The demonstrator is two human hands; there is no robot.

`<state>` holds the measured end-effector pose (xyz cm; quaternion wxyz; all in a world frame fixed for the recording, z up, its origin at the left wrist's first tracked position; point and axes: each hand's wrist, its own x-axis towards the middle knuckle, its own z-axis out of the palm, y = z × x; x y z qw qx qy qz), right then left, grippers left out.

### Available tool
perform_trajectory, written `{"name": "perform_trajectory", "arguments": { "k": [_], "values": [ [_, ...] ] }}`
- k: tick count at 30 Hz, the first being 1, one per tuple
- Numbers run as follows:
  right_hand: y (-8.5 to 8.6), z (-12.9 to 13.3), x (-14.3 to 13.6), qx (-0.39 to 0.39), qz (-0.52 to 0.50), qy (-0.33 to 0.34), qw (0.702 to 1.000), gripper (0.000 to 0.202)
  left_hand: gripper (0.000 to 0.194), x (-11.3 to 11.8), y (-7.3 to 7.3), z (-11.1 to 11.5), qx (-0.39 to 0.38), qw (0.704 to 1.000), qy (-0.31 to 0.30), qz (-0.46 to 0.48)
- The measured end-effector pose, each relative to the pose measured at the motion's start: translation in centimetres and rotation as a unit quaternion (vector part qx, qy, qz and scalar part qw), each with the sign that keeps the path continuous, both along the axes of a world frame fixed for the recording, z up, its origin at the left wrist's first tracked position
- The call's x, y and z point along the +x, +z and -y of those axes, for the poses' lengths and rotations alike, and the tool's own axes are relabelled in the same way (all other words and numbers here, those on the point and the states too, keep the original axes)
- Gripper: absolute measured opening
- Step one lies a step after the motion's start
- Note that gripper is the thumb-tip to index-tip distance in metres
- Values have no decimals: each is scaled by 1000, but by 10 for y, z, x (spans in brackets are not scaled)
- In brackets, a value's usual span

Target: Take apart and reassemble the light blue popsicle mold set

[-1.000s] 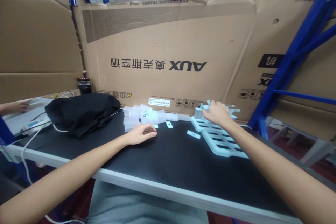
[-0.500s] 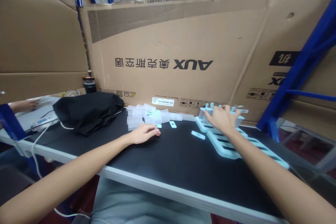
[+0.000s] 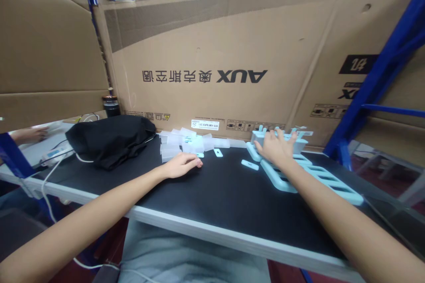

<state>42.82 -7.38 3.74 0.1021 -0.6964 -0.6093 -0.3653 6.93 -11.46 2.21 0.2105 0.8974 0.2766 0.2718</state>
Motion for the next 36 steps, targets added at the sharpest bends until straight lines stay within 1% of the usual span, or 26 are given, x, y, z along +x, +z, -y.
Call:
{"name": "perform_trajectory", "arguments": {
  "k": [5, 8, 10, 12, 13, 14, 15, 17, 19, 20, 21, 22, 24, 27, 29, 32, 36],
  "values": [
    [3, 9, 0, -35, 18, -7, 999, 48, 40, 0, 1, 1, 7, 1000, -1, -7],
    [11, 12, -2, -64, 28, -18, 997, 55, 38, 0, -1, 0, 25, 1000, -1, -18],
    [18, 16, -9, -51, 30, -20, 998, 62, 33, 0, -2, 1, 57, 998, -3, -28],
    [24, 22, -21, -3, 25, -2, 1000, 61, 26, 1, -2, 4, 106, 993, 5, -46],
    [25, 25, -29, 17, 22, 18, 999, 57, 23, 1, -2, 5, 132, 989, 17, -58],
    [26, 28, -39, 19, 23, 48, 998, 51, 21, 2, -1, 7, 155, 985, 33, -72],
    [25, 29, -49, -2, 29, 86, 996, 47, 21, 2, -1, 9, 174, 980, 51, -85],
    [20, 29, -71, -95, 44, 177, 979, 41, 24, 3, 0, 12, 196, 971, 90, -107],
    [13, 24, -91, -200, 48, 254, 945, 38, 31, 3, 1, 13, 204, 964, 122, -121],
    [10, 21, -101, -236, 41, 275, 931, 38, 34, 3, 1, 14, 204, 961, 135, -129],
    [8, 17, -109, -257, 32, 285, 923, 37, 36, 3, 1, 13, 202, 959, 143, -137],
    [7, 13, -116, -267, 25, 285, 920, 37, 36, 3, 0, 13, 200, 958, 147, -146],
    [9, 5, -127, -262, 22, 270, 926, 38, 36, 4, 0, 13, 198, 956, 146, -160],
    [18, -6, -138, -211, 20, 245, 946, 36, 34, 4, 1, 12, 206, 954, 146, -162],
    [24, -14, -144, -190, -4, 226, 955, 32, 34, 4, 1, 12, 205, 954, 150, -159],
    [29, -28, -153, -212, -41, 196, 956, 35, 35, 4, -1, 11, 191, 958, 149, -153],
    [27, -45, -168, -224, -81, 173, 956, 47, 37, 4, -5, 8, 179, 964, 142, -139]
  ]
}}
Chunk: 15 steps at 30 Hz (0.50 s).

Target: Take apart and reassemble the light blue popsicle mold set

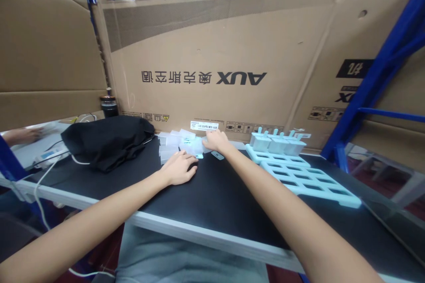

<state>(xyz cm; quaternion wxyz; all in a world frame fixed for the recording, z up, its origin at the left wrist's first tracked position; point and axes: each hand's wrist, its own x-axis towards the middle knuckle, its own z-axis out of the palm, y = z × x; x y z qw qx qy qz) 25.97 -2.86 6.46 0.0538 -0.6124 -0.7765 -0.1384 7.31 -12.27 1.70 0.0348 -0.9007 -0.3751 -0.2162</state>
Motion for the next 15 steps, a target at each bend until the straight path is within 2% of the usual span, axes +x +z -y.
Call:
{"name": "perform_trajectory", "arguments": {
  "k": [5, 9, 15],
  "values": [
    [-1, -27, -12, -49, -47, -49, 996, 59, 36, 0, -3, -3, -1, 1000, 0, -1],
    [4, -45, -13, -77, -70, -60, 993, 66, 36, 0, -2, -3, -5, 1000, 5, -5],
    [9, -42, -21, -72, -87, -24, 993, 53, 34, 0, -3, -4, 6, 1000, 6, -8]
  ]
}}
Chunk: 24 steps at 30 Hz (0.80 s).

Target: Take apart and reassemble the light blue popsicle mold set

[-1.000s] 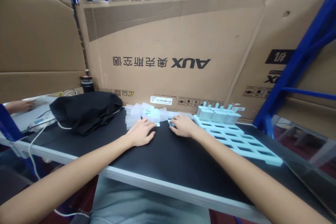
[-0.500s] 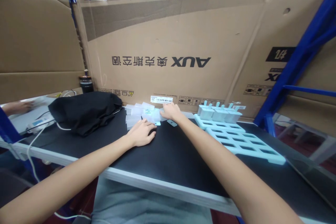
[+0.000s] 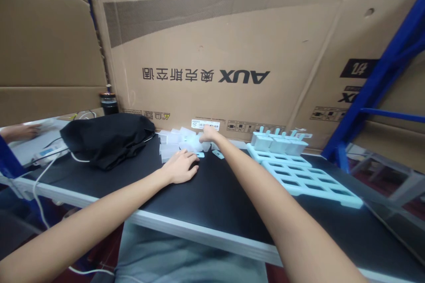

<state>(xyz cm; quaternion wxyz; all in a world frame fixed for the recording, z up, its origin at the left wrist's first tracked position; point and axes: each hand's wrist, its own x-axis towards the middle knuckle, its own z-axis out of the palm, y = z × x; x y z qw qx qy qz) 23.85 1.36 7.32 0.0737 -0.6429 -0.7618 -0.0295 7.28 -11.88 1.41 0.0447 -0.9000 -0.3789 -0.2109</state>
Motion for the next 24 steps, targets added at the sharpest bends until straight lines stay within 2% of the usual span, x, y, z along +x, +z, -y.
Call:
{"name": "perform_trajectory", "arguments": {
  "k": [3, 7, 12, 15, 17, 19, 21, 24],
  "values": [
    [7, 3, 3, 38, -17, 5, 999, 51, 32, 0, -2, 0, 6, 1000, -4, 1],
    [14, 5, 23, 103, -8, 5, 995, 49, 31, 0, -2, -1, 2, 1000, -9, 4],
    [3, 17, 43, 174, 116, 28, 977, 49, 31, 0, -1, -1, 3, 1000, -8, -4],
    [-6, 22, 39, 207, 154, 108, 960, 38, 32, 0, -1, -1, 12, 1000, -6, -7],
    [-10, 21, 32, 177, 187, 183, 949, 31, 32, 0, -1, -1, 15, 1000, -6, -12],
    [-15, 16, 25, 114, 225, 214, 944, 31, 32, 0, 0, 0, 18, 1000, -5, -18],
    [-21, 10, 19, 70, 244, 193, 948, 35, 32, 0, 0, 0, 21, 1000, -3, -23],
    [-28, 3, 15, 59, 237, 153, 958, 33, 32, 0, 1, 1, 22, 999, 2, -27]
  ]
}}
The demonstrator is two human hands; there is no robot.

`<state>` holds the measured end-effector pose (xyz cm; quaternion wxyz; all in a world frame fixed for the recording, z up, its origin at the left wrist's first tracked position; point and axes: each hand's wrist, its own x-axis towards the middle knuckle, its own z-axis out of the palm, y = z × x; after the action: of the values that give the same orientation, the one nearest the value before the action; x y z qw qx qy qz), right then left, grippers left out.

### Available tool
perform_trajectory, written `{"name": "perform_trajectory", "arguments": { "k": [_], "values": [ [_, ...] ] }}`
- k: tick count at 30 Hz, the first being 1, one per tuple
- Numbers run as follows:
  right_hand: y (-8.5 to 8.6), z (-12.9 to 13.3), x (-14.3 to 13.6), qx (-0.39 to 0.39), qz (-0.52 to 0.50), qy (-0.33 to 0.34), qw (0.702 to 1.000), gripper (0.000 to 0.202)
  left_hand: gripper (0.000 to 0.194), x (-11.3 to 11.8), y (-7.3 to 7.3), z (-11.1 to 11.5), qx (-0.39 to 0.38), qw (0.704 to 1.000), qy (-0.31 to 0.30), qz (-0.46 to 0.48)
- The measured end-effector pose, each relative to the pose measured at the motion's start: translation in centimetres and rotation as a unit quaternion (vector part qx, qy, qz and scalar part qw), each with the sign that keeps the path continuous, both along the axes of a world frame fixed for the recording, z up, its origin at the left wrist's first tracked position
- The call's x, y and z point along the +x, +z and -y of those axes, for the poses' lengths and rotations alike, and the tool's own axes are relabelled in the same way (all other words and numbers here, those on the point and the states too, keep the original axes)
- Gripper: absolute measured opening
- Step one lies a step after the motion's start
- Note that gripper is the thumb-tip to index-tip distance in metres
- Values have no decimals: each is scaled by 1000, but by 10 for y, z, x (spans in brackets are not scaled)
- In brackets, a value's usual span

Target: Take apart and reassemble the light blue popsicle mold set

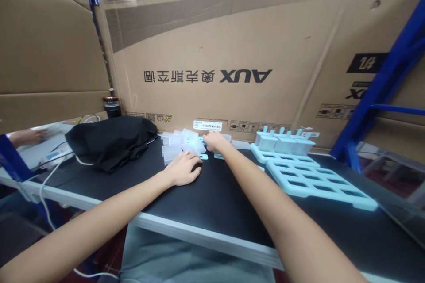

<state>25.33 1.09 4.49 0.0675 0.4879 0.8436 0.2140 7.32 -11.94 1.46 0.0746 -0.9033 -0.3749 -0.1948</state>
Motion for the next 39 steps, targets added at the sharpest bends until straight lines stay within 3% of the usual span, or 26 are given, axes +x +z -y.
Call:
{"name": "perform_trajectory", "arguments": {
  "k": [4, 13, 21, 29, 33, 39],
  "values": [
    [-1, -3, 0, -3, -17, -7, 1000, 29, 32, 0, -1, 0, 2, 1000, 0, -2],
    [22, 9, 18, -9, -52, -19, 998, 36, 31, -1, 1, -3, 2, 999, -31, -6],
    [39, 12, 47, 8, -176, -29, 984, 47, 23, 3, 9, 0, 27, 996, -85, -29],
    [49, 19, 32, -29, -215, 2, 976, 31, 22, 10, 12, 1, 49, 992, -111, -45],
    [51, 20, 29, -36, -195, -13, 980, 23, 24, 10, 8, 0, 30, 994, -101, -30],
    [40, 14, 49, -98, -169, -38, 980, 38, 26, 7, 7, 3, 24, 995, -96, -14]
  ]
}}
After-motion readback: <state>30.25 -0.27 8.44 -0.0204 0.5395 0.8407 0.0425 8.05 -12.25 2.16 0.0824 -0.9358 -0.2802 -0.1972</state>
